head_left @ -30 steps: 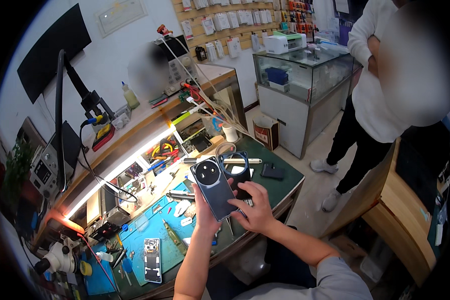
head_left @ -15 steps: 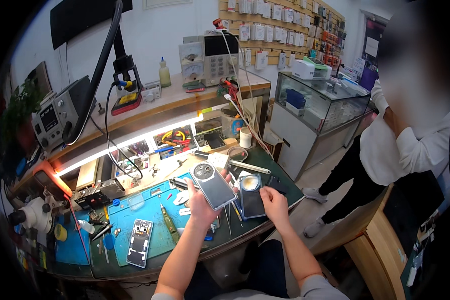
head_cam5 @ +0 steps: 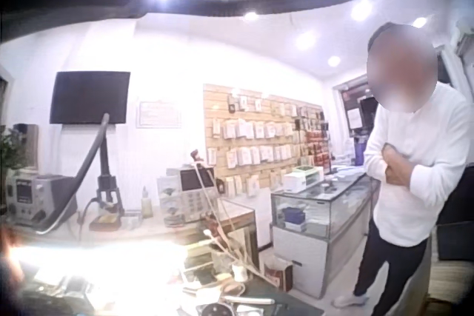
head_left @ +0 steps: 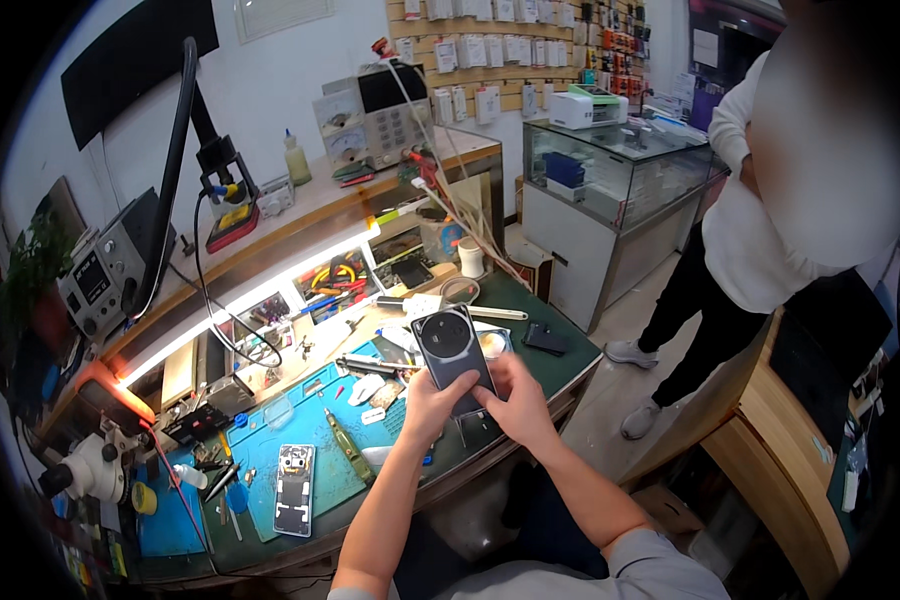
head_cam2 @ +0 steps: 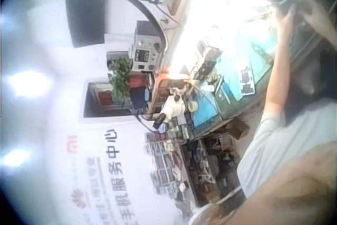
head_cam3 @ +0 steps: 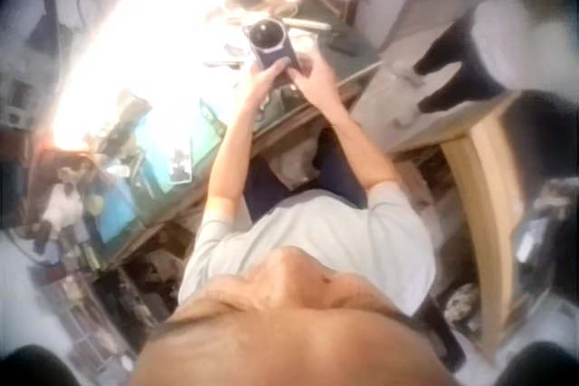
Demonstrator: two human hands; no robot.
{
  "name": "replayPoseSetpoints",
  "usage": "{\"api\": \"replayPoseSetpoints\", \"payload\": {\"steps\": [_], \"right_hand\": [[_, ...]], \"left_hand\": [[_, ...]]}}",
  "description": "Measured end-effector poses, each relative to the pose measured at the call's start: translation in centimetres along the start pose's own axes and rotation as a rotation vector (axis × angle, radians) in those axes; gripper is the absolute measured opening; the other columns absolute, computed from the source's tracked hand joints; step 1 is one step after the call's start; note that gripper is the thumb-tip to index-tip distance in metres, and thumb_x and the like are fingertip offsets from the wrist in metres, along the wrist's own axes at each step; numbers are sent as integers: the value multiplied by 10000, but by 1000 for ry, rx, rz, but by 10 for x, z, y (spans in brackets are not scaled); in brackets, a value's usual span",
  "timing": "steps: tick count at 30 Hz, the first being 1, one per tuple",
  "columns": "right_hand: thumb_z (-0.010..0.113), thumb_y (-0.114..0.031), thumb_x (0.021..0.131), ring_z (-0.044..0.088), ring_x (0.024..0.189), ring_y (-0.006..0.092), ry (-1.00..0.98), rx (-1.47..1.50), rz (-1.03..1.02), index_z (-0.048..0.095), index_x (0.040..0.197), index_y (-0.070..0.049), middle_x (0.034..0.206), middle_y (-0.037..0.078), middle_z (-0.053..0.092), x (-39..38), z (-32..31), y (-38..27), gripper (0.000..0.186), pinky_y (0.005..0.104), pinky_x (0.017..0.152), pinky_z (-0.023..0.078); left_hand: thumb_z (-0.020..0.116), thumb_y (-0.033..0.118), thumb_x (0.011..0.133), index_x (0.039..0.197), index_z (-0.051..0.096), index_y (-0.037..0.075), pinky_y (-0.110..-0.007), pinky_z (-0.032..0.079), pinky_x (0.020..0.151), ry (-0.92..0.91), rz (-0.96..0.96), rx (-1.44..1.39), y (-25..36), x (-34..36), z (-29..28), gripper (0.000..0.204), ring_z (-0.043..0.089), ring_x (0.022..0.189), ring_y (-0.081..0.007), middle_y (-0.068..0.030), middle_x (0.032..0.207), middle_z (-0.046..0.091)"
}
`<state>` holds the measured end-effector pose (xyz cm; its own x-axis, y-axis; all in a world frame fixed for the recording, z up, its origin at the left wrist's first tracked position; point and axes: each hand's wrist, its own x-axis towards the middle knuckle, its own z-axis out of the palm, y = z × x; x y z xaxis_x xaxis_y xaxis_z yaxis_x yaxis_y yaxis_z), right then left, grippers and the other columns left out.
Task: The person uses a screwdriver to remove screws from the back of a disassembled smartphone. They then use a small brush to clean the interior components and apply a liquid from a small bottle. The person continues to manipulate the phone's internal parts with the screwdriver and brush.
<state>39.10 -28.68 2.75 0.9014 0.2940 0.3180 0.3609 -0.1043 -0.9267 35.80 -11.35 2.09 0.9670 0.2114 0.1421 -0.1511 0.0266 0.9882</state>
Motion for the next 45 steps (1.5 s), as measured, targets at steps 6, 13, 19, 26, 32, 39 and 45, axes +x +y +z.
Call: {"api": "replayPoseSetpoints", "payload": {"steps": [6,13,19,26,32,39,45], "right_hand": [[778,2,848,639,891,310,357,-429,-616,777,1207,-39,1055,101,700,-17,0,-8,361,389,745,526],[852,-265,837,537,1268,393,20,-263,-623,608,1423,-57,1393,174,571,-72,-3,-55,668,510,1060,429],[836,-323,886,630,1014,341,104,-393,-652,738,1154,-74,1141,115,664,-57,-14,-45,379,429,898,493],[724,-183,1017,662,1025,296,546,419,-410,616,1355,-17,1232,150,693,-45,-45,-55,392,406,901,538],[759,-322,997,630,1174,355,192,-353,-873,580,1418,-1,1342,197,657,-76,-77,-78,558,434,1017,505],[875,-202,893,618,1318,276,-515,220,-97,391,1530,-29,1605,204,460,-136,-33,-5,819,422,1084,533],[799,-423,969,658,1314,395,-606,620,282,297,1654,-28,1504,254,575,-158,-14,-1,937,512,1058,576]], "left_hand": [[769,156,1002,1669,278,26,-405,506,1129,-207,108,-414,-17,-3,17,838,569,1406,-276,-198,1480,580],[673,703,967,1678,302,54,-492,507,1167,-168,22,-743,-27,-29,-6,1031,575,1394,-313,-123,1540,548],[578,892,851,1669,335,47,-502,463,1197,-274,-23,-628,-6,-46,13,1201,520,1458,-303,-151,1654,474],[497,749,1016,1677,317,53,-521,427,1243,-235,-42,-976,3,-45,37,977,525,1466,-352,-175,1659,461],[735,281,1024,1606,421,57,-475,447,1212,-215,79,-791,13,-77,36,698,582,1384,-272,-119,1461,613],[823,155,969,1732,77,87,-424,479,1152,-68,246,-449,-27,-171,40,1069,527,1426,-245,-173,1587,464],[903,347,876,1687,281,55,-495,296,1298,250,219,464,11,-251,-2,1062,318,1604,-396,-206,1704,373]]}}
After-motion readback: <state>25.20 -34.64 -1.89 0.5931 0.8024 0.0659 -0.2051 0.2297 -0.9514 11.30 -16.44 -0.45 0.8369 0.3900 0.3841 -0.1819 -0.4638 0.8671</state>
